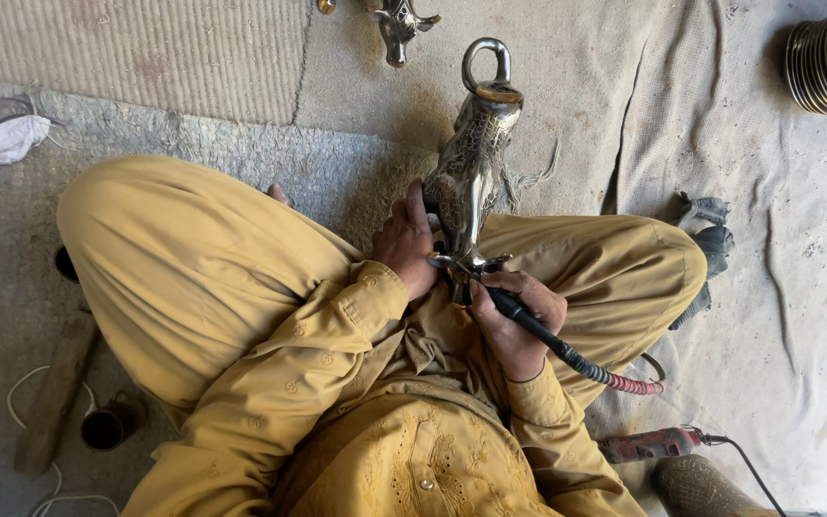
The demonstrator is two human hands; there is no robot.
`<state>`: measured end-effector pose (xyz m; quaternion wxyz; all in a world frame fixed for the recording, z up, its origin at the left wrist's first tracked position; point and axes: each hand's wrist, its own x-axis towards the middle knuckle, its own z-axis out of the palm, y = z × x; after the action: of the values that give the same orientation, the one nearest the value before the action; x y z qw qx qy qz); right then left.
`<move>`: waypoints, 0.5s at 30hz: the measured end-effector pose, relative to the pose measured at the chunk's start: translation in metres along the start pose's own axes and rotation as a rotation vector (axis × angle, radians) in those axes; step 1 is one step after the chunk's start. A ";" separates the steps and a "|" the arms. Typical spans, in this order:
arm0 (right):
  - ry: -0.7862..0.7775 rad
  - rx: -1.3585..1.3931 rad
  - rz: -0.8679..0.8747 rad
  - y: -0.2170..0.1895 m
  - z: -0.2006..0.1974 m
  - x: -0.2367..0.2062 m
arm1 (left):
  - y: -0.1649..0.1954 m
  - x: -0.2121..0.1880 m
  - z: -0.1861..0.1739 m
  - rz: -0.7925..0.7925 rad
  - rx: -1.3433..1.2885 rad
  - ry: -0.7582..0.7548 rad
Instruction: The person sits cross-legged on the floor holding a brass bull figurine on their lap and engraves decorative patterns into its surface with a handheld engraving tool, rotating the figurine to reach different sides.
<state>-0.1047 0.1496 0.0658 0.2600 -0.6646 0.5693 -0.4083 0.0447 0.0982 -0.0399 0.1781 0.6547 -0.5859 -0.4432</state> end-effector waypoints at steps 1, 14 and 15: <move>-0.001 0.003 -0.010 0.001 0.000 -0.001 | 0.000 0.000 0.001 0.003 -0.004 0.006; 0.062 0.093 0.049 0.012 -0.001 0.003 | 0.003 0.000 -0.004 -0.001 0.013 -0.028; 0.058 0.107 0.044 0.012 -0.001 0.003 | 0.003 0.000 -0.004 0.000 0.007 -0.027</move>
<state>-0.1123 0.1441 0.0579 0.2875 -0.6249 0.5684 -0.4513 0.0462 0.0967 -0.0355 0.1677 0.6494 -0.5896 -0.4501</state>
